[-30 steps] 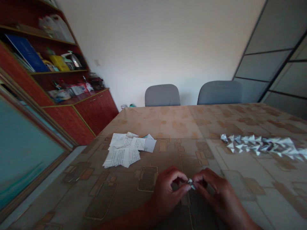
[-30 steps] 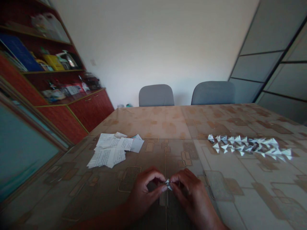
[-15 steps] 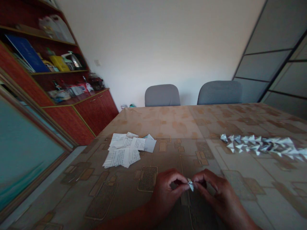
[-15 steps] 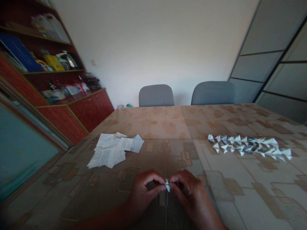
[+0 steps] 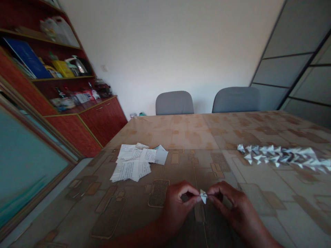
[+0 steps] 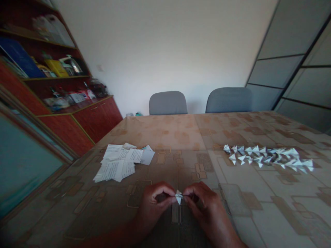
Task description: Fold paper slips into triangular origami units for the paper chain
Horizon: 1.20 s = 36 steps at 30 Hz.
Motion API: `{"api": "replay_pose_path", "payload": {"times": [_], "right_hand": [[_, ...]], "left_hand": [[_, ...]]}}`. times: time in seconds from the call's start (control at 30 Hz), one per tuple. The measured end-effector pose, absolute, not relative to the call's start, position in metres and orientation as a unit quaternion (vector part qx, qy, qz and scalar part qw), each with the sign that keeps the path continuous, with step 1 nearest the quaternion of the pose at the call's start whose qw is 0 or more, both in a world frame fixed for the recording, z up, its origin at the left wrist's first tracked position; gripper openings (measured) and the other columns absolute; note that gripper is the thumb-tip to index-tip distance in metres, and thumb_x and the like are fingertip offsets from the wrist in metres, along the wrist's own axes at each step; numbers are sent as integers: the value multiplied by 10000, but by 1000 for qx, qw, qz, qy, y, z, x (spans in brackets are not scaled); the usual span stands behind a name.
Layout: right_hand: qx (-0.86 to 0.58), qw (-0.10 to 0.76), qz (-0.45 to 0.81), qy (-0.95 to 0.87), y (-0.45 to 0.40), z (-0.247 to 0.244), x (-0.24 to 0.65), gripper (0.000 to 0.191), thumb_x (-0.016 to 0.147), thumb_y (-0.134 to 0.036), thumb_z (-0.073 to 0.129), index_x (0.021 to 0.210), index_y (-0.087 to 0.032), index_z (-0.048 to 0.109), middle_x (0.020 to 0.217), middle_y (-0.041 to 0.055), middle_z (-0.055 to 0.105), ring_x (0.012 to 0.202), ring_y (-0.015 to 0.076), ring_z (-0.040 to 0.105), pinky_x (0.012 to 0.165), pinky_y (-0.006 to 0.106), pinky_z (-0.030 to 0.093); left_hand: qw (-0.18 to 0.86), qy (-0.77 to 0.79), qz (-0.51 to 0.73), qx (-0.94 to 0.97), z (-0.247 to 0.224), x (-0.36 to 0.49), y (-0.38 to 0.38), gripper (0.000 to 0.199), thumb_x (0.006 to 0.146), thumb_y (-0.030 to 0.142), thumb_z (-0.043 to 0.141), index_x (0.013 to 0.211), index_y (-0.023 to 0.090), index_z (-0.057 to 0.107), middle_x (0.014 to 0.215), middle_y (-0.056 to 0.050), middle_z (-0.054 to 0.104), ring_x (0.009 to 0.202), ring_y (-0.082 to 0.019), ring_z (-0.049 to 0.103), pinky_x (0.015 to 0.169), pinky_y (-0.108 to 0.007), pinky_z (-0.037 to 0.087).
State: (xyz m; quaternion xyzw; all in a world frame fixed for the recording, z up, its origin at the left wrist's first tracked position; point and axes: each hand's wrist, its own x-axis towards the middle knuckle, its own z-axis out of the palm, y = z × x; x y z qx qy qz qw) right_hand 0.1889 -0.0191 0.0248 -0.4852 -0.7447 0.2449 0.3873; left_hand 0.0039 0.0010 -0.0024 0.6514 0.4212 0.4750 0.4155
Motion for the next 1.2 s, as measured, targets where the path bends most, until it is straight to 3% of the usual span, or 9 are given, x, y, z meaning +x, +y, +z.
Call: {"api": "replay_pose_path", "payload": {"times": [0.37, 0.77, 0.97, 1.2], "right_hand": [[-498, 357, 245, -752, -16, 20, 196, 119, 875, -205, 546, 802, -215, 640, 730, 5, 650, 664, 156, 618, 604, 246, 483], [-488, 330, 256, -766, -15, 16, 193, 124, 887, -205, 547, 830, -206, 656, 758, 12, 647, 658, 151, 620, 588, 242, 476], [-486, 322, 209, -785, -12, 12, 195, 135, 879, -171, 553, 782, -213, 637, 739, 8, 631, 686, 162, 612, 594, 245, 468], [-506, 271, 128, -809, 2, 24, 222, 159, 897, -166, 536, 818, -227, 660, 798, 28, 661, 758, 195, 630, 666, 289, 492]], "left_hand": [[368, 457, 397, 706, -8, 6, 2, 138, 712, 44, 723, 709, 182, 722, 694, 0, 699, 667, -147, 638, 642, -218, 440], [304, 467, 387, 735, -7, 5, 4, 132, 712, 54, 721, 675, 172, 673, 700, -6, 633, 715, -164, 589, 658, -240, 402], [302, 460, 365, 751, -7, 5, 4, 118, 701, 72, 731, 689, 181, 686, 728, -9, 638, 722, -164, 586, 659, -242, 398], [337, 439, 384, 739, -2, 1, 3, 150, 765, 50, 605, 746, 183, 673, 755, -11, 639, 747, -159, 596, 693, -237, 414]]}}
